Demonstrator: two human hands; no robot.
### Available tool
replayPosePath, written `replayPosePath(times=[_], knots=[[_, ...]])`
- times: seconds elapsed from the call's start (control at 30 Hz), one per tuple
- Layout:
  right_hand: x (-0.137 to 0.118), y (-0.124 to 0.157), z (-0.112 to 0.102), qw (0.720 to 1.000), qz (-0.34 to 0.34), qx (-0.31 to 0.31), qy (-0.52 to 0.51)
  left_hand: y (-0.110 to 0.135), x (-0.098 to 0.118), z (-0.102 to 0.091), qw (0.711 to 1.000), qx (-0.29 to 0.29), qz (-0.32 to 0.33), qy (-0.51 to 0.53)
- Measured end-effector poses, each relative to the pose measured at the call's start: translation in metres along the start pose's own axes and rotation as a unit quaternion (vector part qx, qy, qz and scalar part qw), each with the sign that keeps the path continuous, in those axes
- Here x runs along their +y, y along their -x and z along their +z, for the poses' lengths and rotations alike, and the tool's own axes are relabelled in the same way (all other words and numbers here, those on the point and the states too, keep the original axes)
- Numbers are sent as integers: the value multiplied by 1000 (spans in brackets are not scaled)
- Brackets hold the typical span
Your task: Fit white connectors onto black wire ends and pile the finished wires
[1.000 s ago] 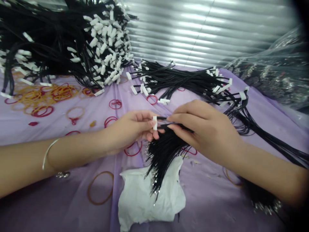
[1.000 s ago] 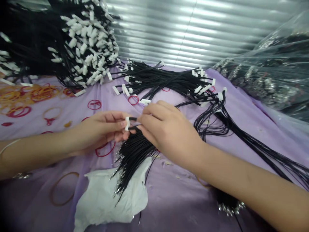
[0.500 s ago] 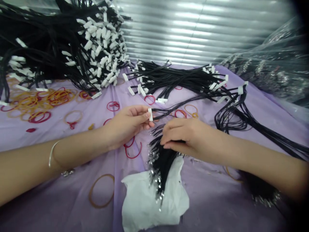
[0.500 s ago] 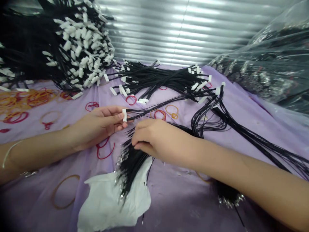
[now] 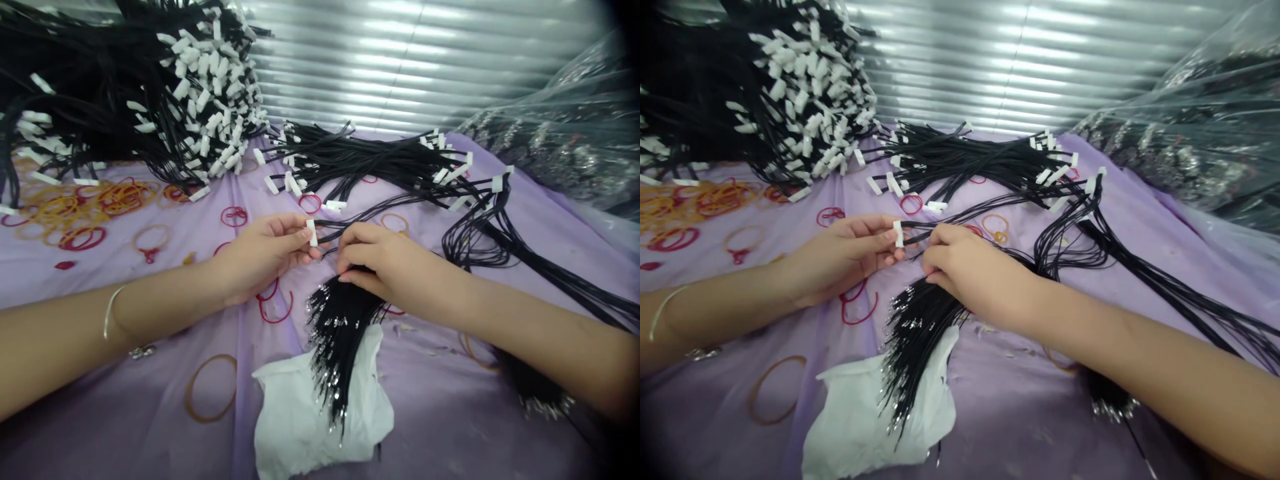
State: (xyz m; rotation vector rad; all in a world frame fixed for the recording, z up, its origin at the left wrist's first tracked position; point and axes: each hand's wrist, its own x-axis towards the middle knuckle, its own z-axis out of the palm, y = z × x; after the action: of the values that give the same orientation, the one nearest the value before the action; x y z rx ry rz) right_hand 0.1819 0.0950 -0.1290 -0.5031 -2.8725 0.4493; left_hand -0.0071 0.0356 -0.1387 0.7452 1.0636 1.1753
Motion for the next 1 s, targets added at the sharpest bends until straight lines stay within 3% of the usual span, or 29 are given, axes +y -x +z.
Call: replayPosePath(times=[0.13,0.4,0.57,0.87,1.0], knots=[[-8,2,-5,1000,-6,-7,-9,-1,1,0,1000,1,-3,3],[-22,3,-15,985,23,72,-156,2,-1,-1,999,-19,11,-33],[-25,3,-19,975,122,93,-160,12,-1,2,990,-73,57,-107],[-25,1,-26,952,235,67,-182,22,4,9,986,-97,28,-130],[-25,-1,-26,955,243,59,-156,20,4,9,984,-101,14,-145]])
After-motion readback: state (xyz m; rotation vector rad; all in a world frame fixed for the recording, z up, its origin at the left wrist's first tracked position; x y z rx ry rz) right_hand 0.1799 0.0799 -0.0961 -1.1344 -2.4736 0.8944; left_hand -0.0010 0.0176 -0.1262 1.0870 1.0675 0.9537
